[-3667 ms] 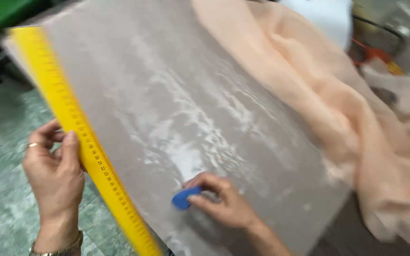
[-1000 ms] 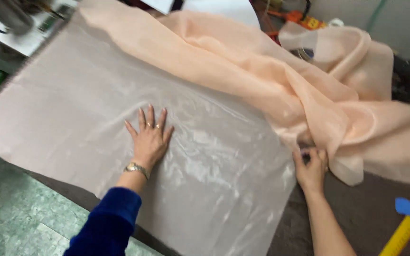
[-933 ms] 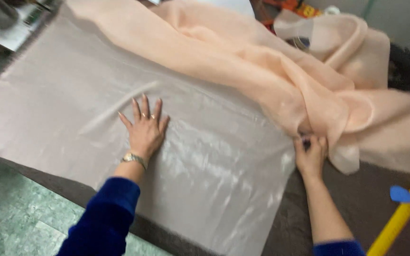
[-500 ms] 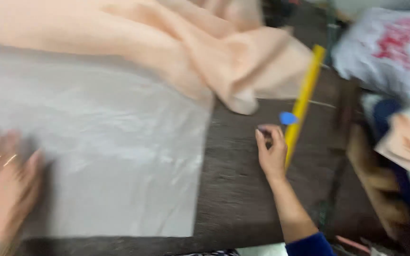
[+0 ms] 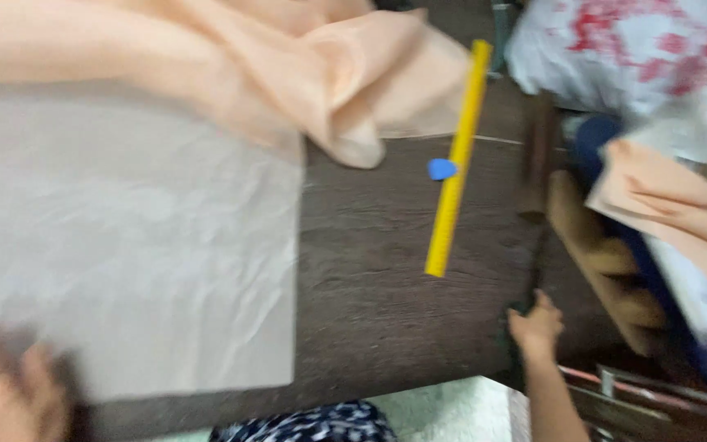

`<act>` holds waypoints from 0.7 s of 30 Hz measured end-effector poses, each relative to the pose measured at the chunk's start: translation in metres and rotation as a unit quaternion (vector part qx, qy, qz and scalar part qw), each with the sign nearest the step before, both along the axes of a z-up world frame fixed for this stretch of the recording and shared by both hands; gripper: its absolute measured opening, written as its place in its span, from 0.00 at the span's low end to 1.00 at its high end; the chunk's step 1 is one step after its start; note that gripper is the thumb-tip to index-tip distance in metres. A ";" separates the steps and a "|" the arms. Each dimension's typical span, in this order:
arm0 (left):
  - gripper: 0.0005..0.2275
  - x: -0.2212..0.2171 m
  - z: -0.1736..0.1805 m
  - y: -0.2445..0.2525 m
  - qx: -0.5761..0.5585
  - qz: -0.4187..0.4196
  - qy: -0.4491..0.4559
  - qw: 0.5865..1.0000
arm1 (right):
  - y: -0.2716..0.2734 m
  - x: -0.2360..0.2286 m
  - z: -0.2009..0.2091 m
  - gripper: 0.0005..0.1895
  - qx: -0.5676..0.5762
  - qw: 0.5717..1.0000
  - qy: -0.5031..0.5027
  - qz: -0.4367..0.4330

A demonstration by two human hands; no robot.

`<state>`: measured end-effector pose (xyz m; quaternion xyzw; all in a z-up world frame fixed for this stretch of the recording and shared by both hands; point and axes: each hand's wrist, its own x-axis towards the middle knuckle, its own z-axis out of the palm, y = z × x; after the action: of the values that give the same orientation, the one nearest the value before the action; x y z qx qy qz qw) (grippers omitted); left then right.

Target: The person measures a piece of white fabric using a yellow ruler and a blue chalk marker, drawing straight lines along the ruler's edge. They then use a pair of scissors to cut the fabric along the marked lines, separating a rectangular piece from the main sheet.

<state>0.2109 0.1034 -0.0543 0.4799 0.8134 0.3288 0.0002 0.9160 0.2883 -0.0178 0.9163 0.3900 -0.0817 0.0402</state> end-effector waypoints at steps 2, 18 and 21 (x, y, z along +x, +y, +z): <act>0.26 0.010 0.024 0.013 -0.021 0.001 0.020 1.000 | 0.001 0.038 -0.023 0.41 -0.030 0.999 -0.028 0.035; 0.26 0.027 0.013 0.022 -0.026 0.053 0.071 0.996 | 0.043 0.072 -0.097 0.33 0.128 0.978 0.162 0.039; 0.24 0.036 0.023 0.024 -0.039 0.061 0.049 0.996 | 0.130 0.051 -0.123 0.29 0.030 0.928 0.360 0.095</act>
<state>0.2472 0.1271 -0.0314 0.4442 0.8525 0.2725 -0.0406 0.9671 0.4179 -0.1408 0.7848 0.4655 -0.3902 -0.1231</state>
